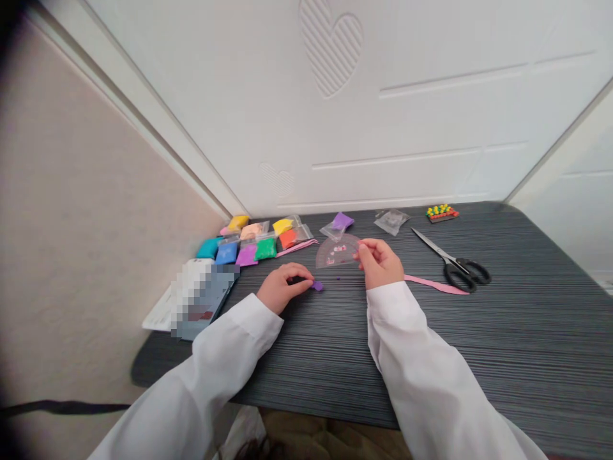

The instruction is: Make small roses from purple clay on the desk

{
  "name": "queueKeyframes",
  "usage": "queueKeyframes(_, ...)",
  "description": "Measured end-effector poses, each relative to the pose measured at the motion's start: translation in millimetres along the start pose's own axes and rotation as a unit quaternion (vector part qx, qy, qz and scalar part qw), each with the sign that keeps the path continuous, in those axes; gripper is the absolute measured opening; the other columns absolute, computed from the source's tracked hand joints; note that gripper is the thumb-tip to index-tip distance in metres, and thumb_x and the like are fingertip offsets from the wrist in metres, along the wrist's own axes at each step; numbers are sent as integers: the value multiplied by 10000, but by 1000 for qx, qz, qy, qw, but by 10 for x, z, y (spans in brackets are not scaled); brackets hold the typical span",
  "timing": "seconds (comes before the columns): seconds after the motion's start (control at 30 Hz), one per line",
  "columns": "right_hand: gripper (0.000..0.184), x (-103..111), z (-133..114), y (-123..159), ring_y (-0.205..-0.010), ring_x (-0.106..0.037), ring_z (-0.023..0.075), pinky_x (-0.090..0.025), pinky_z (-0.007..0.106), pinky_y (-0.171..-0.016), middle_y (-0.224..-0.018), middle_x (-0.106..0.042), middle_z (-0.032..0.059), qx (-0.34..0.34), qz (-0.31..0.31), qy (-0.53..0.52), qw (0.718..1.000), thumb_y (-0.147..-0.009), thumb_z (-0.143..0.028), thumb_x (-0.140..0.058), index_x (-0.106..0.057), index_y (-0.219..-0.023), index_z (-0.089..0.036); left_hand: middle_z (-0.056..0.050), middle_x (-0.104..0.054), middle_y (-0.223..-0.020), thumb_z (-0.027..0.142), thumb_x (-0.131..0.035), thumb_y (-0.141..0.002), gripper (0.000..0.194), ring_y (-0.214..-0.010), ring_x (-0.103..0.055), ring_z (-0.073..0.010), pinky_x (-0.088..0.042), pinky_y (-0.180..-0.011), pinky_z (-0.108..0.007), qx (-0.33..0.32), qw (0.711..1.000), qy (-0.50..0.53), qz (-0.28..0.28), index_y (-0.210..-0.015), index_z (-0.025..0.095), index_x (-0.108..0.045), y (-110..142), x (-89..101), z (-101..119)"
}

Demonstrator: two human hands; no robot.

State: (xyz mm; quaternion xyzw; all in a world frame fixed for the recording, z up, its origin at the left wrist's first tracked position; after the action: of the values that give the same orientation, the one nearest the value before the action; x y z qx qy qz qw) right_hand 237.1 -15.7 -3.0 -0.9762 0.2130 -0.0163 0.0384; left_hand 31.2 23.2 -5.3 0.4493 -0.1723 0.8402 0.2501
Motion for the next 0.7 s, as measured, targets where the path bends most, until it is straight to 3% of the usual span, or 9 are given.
queueKeyframes(0.23, 240, 47, 5, 12, -782, -587, 137, -509, 322, -679, -956, -595, 41, 22, -9, 42, 999, -873, -323, -520, -561, -1020, -139, -76, -586, -1083, 306, -501, -873, 238, -926, -581, -179, -496, -809, -388, 22, 1000, -4, 9, -1049, 160, -569, 104, 210, -302)
queueKeyframes(0.37, 224, 49, 43, 4, -773, -587, 134, -509, 318, -675, -941, -598, 37, 16, -8, 83, 996, -868, -312, -530, -569, -1002, -136, -79, -579, -1103, 305, -501, -874, 240, -950, -573, -186, -486, -829, -400, 33, 998, -29, 34, -1055, 163, -567, 107, 260, -349)
queueKeyframes(0.5, 250, 140, 75, -49, -772, -588, 136, -512, 316, -662, -953, -593, 40, 16, 21, 62, 998, -872, -320, -523, -553, -1039, -136, -82, -568, -1127, 301, -503, -872, 239, -1002, -553, -202, -461, -868, -427, 37, 995, -65, 70, -1054, 162, -569, 89, 231, -172)
queueKeyframes(0.7, 258, 277, 93, -127, -804, -586, 141, -512, 322, -683, -1004, -585, 53, 13, 49, -1, 999, -882, -323, -505, -543, -1072, -152, -82, -563, -1150, 354, -498, -867, 250, -1055, -520, -214, -407, -925, -456, 9, 994, -93, 59, -1031, 187, -587, 24, -113, 242)
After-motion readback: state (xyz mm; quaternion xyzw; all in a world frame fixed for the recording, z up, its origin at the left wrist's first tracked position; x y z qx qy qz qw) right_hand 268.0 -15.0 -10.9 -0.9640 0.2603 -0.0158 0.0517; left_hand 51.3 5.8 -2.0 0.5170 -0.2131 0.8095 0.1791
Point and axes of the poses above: each hand's wrist, its own y-axis away from the middle knuckle, its own x-axis out of the back of the hand, z = x × y, the point moved 4 cm from there along -y, towards the middle knuckle
